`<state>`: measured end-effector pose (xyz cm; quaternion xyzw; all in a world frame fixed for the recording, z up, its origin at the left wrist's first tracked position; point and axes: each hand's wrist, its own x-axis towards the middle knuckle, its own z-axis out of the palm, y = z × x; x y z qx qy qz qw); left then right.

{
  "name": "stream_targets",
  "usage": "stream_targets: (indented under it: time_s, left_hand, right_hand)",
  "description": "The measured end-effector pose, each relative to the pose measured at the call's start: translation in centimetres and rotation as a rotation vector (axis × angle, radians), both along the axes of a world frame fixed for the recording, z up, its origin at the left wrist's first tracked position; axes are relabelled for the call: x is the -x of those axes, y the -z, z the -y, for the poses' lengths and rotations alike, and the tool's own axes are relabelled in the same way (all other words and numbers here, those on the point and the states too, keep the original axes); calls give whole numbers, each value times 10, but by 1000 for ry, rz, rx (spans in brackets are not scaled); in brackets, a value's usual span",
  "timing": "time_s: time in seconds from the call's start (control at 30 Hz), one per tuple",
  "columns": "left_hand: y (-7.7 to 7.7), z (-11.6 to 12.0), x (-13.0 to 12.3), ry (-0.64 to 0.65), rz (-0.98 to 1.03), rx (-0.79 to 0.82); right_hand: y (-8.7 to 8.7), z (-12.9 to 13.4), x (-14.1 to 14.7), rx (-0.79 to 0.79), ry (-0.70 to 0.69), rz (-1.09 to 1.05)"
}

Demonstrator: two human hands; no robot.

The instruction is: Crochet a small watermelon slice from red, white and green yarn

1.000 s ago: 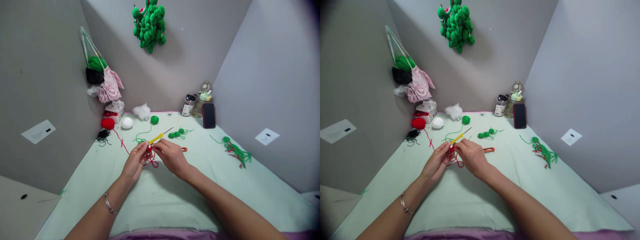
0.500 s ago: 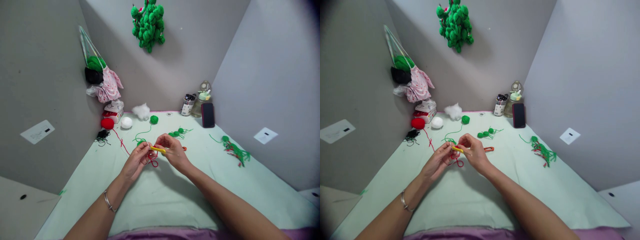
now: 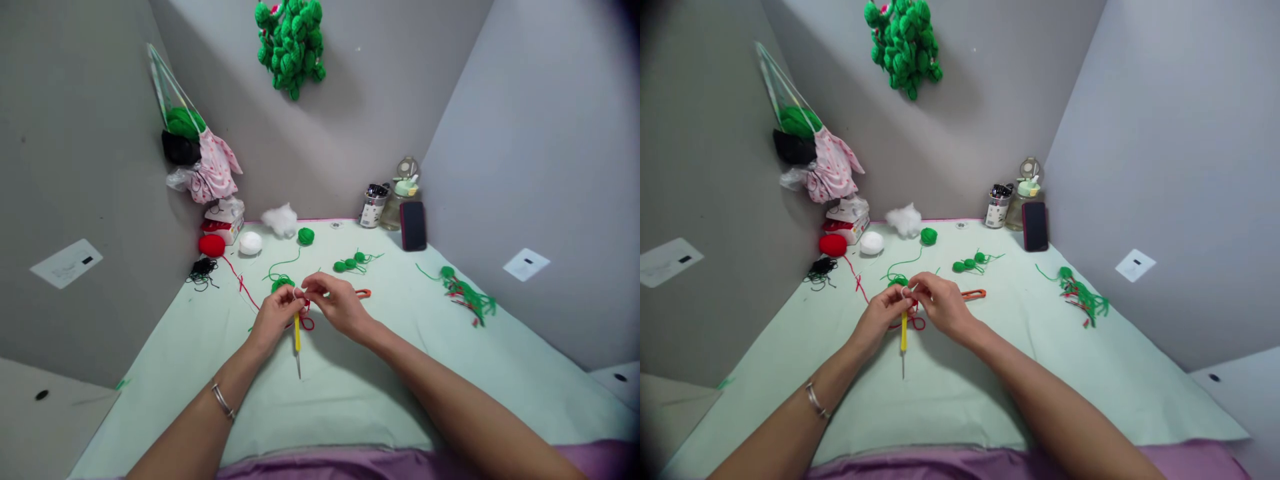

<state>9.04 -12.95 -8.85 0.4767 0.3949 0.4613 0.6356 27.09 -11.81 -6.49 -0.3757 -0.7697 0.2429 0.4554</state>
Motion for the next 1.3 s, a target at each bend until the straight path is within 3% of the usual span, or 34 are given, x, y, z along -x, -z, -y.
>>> stream_targets:
  time_s: [0.2,0.4,0.6,0.9,1.1,1.3]
  left_hand:
    - [3,-3,5,56,-85,33]
    - [1,-4,6,106,-44,66]
    - [5,-6,8,110,-16,65]
    - [13,-5,0,177,-42,41]
    - [15,-4,2,196,-38,64]
    - [21,-6,3,200,-8,135]
  right_hand:
    - [-1,-3,-6,-98,71,94]
    - [0,-9,-11,-42,89,142]
    - [-5,-18,-23,169,-40,147]
    - [-6,-5,-1,594,-251,-240]
    - [0,-1,11,738,-231,-430]
    - [5,-8,5,805,-215,-471]
